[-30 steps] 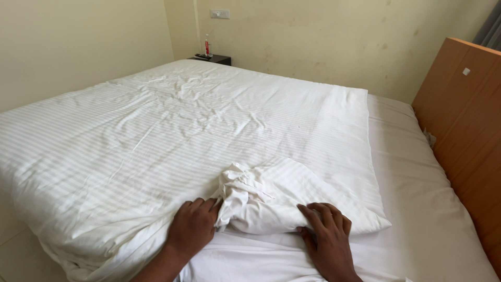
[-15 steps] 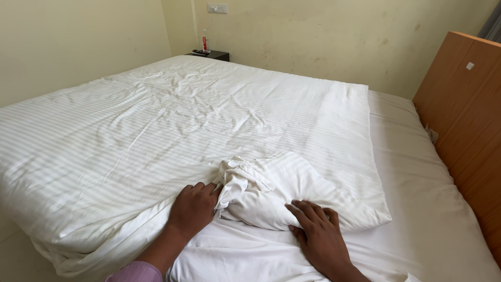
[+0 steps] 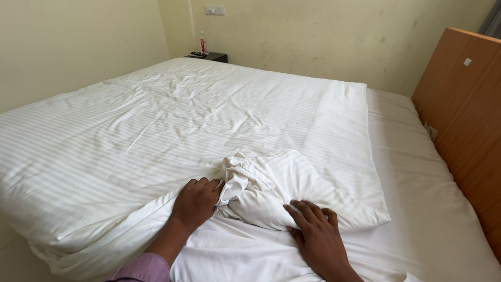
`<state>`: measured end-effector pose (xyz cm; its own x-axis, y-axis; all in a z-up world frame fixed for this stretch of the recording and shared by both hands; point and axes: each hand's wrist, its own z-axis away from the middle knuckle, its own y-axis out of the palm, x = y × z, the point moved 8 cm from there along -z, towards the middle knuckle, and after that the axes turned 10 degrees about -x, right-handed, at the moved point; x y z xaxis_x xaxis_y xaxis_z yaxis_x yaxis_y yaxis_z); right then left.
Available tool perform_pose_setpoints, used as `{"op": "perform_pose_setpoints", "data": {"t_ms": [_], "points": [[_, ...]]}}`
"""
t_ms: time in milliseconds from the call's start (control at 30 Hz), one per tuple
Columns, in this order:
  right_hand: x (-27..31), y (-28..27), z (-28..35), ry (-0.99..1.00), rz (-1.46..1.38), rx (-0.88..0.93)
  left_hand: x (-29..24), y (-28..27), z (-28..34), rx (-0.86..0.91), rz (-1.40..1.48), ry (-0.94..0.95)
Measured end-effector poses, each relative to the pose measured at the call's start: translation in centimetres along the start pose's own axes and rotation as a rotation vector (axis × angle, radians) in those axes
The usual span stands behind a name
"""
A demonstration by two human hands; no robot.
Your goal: The person is making a bed by tucking a white striped sheet under the mattress. They start at one corner and work along the edges, pulling and smoothing the sheet to secure it under the mattress.
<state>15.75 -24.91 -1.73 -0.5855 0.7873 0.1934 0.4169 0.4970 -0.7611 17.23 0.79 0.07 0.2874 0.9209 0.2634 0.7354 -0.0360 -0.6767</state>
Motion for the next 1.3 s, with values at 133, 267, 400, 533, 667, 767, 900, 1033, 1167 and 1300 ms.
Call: {"op": "perform_pose_setpoints", "data": {"t_ms": [133,267,400,533,667,767,900,1033,1167,1300], "points": [[0.1,0.0,0.1,-0.008,0.007,0.000,0.4,1.3,0.0,0.044,-0.024,0.027],[0.1,0.1,0.3,-0.016,0.019,0.000,0.6,1.4,-0.3,0.037,-0.012,0.039],[0.1,0.2,0.2,-0.021,0.029,-0.005,1.1,2.1,-0.7,0.100,-0.017,0.040],[0.2,0.1,0.3,-0.032,0.026,-0.017,1.3,3.1,-0.7,0.094,-0.053,0.111],[0.4,-0.1,0.3,-0.045,0.016,-0.039,1.5,3.2,-1.0,0.079,-0.074,0.136],[0.4,-0.1,0.2,-0.038,0.020,-0.022,1.8,3.9,-1.0,0.074,-0.081,0.142],[0.3,0.1,0.3,-0.034,0.021,-0.008,2.0,3.9,-1.1,0.049,-0.080,0.159],[0.3,0.1,0.3,-0.049,0.018,-0.018,2.1,3.8,-1.2,0.035,-0.103,0.175],[0.5,0.0,0.3,-0.058,0.019,-0.029,2.0,3.5,-1.4,0.046,-0.114,0.183],[0.4,0.1,0.3,-0.055,0.023,-0.029,2.2,3.9,-1.4,0.035,-0.122,0.192]]}}
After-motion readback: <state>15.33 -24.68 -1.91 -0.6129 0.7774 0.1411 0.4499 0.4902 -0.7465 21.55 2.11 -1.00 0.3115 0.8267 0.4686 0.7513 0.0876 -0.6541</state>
